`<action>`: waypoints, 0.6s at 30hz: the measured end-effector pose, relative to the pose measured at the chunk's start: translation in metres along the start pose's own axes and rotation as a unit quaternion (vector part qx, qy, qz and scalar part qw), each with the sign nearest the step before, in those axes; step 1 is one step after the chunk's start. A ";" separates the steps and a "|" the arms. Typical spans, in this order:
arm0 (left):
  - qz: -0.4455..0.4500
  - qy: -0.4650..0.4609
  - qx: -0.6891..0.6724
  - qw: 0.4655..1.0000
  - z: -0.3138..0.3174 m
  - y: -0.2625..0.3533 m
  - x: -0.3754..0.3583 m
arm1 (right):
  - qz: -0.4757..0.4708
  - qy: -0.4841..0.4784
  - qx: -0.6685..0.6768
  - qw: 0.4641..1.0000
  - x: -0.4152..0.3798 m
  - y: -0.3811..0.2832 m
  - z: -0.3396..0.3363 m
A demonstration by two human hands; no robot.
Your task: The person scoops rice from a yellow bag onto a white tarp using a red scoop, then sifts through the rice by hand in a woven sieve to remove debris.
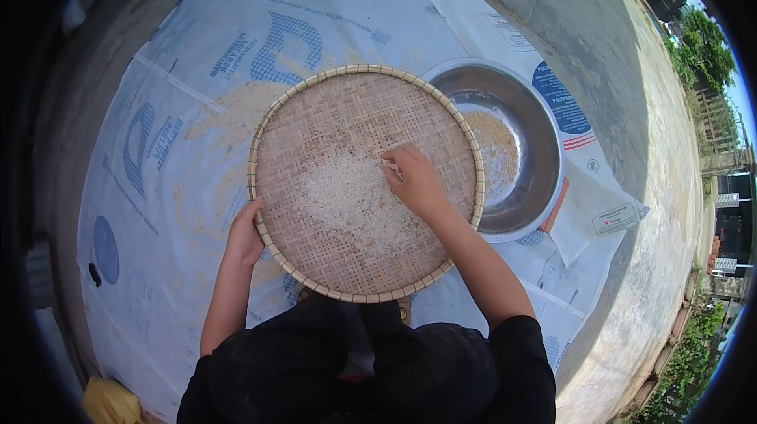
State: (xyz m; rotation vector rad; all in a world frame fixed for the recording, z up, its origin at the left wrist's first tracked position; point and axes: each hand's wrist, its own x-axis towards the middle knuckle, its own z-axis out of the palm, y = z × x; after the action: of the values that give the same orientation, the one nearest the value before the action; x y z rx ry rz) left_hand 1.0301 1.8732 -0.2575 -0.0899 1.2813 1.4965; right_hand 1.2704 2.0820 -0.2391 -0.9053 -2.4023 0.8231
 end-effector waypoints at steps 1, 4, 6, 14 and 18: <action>0.007 0.002 0.015 1.000 0.001 0.000 -0.001 | -0.010 -0.063 0.036 0.997 0.004 -0.019 0.014; 0.013 0.003 0.018 1.000 0.006 0.000 -0.006 | -0.087 -0.134 0.058 0.985 0.013 -0.056 0.057; 0.016 -0.002 0.007 1.000 0.008 0.001 -0.010 | -0.106 -0.150 0.054 0.981 0.014 -0.065 0.071; 0.024 -0.008 0.024 0.999 0.006 -0.002 -0.010 | -0.104 -0.195 0.031 0.975 0.016 -0.056 0.082; 0.021 -0.010 0.019 1.000 0.004 -0.003 -0.010 | -0.106 -0.208 0.025 0.972 0.016 -0.057 0.088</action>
State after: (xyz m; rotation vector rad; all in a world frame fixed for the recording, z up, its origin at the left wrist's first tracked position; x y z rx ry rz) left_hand 1.0383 1.8690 -0.2512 -0.0234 1.3021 1.5042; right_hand 1.1834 2.0254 -0.2623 -0.4771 -2.7560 1.0684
